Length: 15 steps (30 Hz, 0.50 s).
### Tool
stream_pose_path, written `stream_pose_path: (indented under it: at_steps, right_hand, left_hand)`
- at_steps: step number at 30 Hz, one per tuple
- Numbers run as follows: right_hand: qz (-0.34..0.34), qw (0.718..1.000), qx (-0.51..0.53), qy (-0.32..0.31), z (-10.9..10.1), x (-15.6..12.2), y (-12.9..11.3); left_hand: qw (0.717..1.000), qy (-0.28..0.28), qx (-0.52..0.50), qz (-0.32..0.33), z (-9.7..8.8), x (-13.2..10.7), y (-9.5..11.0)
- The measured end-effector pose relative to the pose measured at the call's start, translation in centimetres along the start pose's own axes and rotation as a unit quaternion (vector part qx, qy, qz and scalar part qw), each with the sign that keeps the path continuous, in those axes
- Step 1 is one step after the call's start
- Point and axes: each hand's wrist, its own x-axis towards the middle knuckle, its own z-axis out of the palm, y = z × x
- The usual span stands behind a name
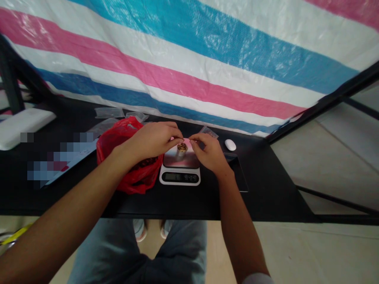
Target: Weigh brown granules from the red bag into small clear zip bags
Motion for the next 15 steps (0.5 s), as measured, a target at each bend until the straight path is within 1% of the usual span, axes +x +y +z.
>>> stream_pose_path:
  at_steps: [3, 8, 15]
  right_hand:
    - [-0.002, 1.0, 0.003, -0.003, 0.06, 0.02, 0.03]
    - [-0.006, 1.0, -0.005, -0.009, -0.01, 0.07, -0.15]
    - [-0.005, 1.0, -0.002, -0.008, -0.02, 0.07, -0.1]
  left_hand:
    - [1.0, -0.01, 0.019, -0.008, 0.18, -0.01, 0.33]
    - [1.0, -0.014, 0.013, 0.0, 0.51, -0.03, 0.03]
    - [1.0, 0.0, -0.008, -0.001, 0.23, -0.38, -0.15]
